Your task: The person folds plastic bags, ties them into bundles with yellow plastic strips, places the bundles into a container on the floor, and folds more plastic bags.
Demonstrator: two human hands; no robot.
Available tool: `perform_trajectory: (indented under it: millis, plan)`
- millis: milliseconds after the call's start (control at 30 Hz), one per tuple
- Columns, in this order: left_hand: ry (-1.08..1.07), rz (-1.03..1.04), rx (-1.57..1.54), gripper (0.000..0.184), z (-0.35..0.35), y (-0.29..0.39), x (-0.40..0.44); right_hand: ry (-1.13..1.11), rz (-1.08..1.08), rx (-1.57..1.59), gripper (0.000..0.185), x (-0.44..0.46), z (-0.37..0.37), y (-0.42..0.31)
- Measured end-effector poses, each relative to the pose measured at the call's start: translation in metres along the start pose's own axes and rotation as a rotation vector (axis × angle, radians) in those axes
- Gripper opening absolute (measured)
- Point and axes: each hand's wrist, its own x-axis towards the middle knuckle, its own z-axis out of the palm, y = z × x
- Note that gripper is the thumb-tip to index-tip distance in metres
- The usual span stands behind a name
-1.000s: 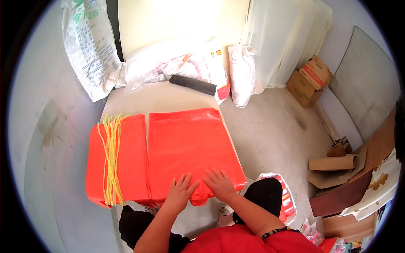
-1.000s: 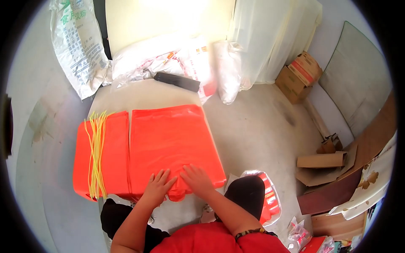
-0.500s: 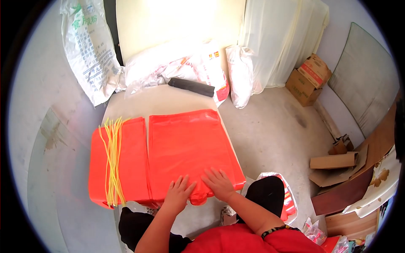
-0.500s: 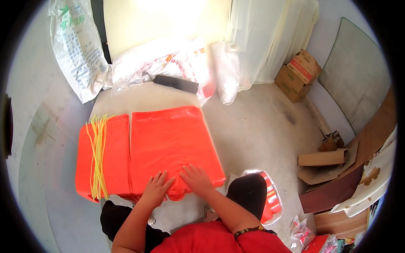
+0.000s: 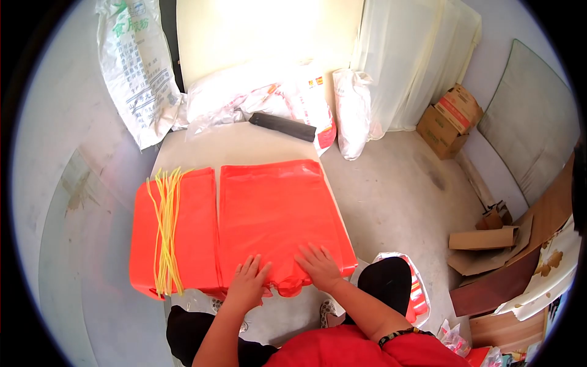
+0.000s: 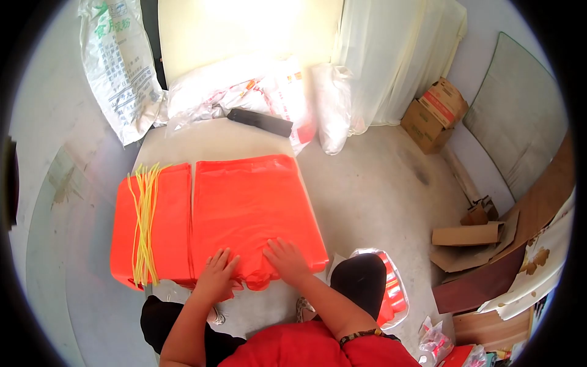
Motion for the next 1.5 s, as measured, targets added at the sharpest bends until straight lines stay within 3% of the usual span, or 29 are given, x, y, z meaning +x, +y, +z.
perform_trajectory:
  millis: [200,533,600,700,800,933,1033,1433,1500]
  plan:
    - [0.034,-0.060,0.161,0.085,0.003,-0.025,-0.018,-0.132,0.010,-0.025,0.057,0.005,-0.014,-0.005]
    - [0.137,-0.137,0.360,0.093,0.008,-0.041,-0.030,-0.060,-0.001,-0.086,0.074,0.003,0.008,0.001]
    - [0.109,-0.156,0.329,0.091,0.006,-0.041,-0.032,-0.076,0.006,-0.098,0.077,0.003,0.003,-0.002]
    - [0.120,-0.168,0.316,0.092,0.008,-0.045,-0.036,-0.062,0.019,0.010,0.061,0.004,0.000,-0.005]
    - [0.166,-0.188,0.320,0.095,0.007,-0.048,-0.040,-0.006,0.010,-0.085,0.080,0.001,0.015,0.001]
    - [0.147,-0.250,0.230,0.098,-0.007,-0.052,-0.045,-0.042,0.018,-0.081,0.073,0.000,0.015,0.003]
    - [0.171,-0.254,0.129,0.080,-0.014,-0.056,-0.049,-0.032,0.031,-0.028,0.067,0.000,0.012,-0.001]
    - [0.245,-0.311,-0.033,0.074,-0.008,-0.058,-0.050,-0.024,0.023,0.025,0.071,0.001,0.008,-0.003]
    - [0.167,-0.362,-0.108,0.072,-0.018,-0.055,-0.048,-0.021,0.025,0.034,0.073,0.001,0.007,-0.003]
